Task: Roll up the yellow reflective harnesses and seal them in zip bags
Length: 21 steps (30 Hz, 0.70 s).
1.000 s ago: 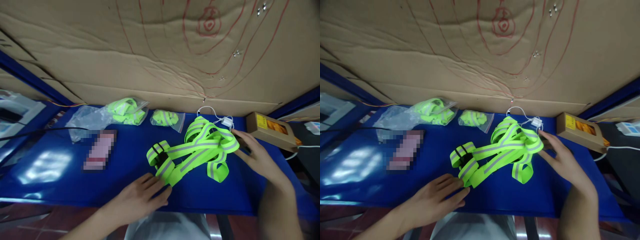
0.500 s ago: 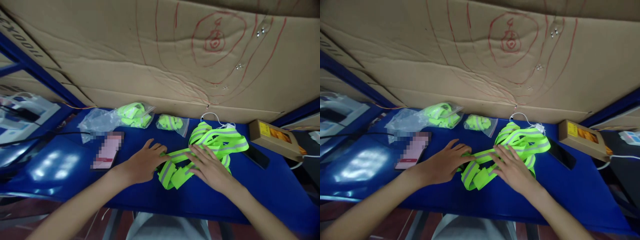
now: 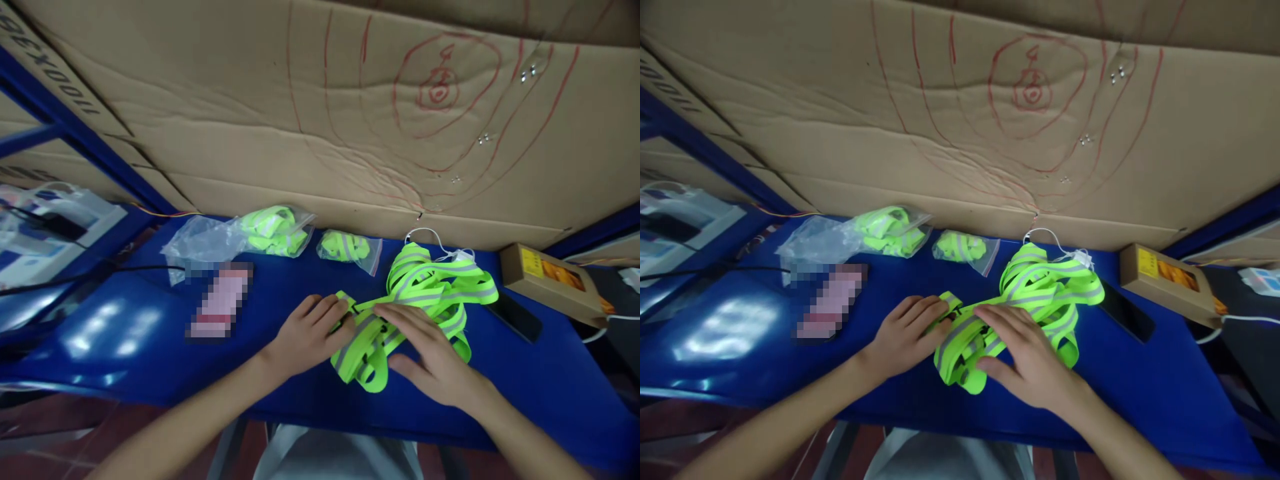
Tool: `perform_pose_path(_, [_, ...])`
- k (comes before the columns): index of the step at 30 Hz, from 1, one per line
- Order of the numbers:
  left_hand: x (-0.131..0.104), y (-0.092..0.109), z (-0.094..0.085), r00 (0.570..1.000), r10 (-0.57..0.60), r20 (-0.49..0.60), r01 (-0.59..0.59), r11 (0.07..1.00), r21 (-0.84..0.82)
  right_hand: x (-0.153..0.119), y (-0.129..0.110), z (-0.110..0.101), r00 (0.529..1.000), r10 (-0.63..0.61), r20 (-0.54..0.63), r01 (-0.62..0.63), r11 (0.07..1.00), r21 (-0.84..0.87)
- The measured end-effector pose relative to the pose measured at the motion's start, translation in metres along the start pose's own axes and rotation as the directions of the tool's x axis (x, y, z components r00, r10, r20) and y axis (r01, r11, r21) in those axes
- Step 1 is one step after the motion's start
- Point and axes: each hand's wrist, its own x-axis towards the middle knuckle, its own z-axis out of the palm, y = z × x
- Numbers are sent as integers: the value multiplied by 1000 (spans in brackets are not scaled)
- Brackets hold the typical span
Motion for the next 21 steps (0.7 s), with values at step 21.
perform_pose_path(21, [3,-16,18,995,-62,80,81,962,-260,-6,-7,24,927,-371,59,367,861,-353])
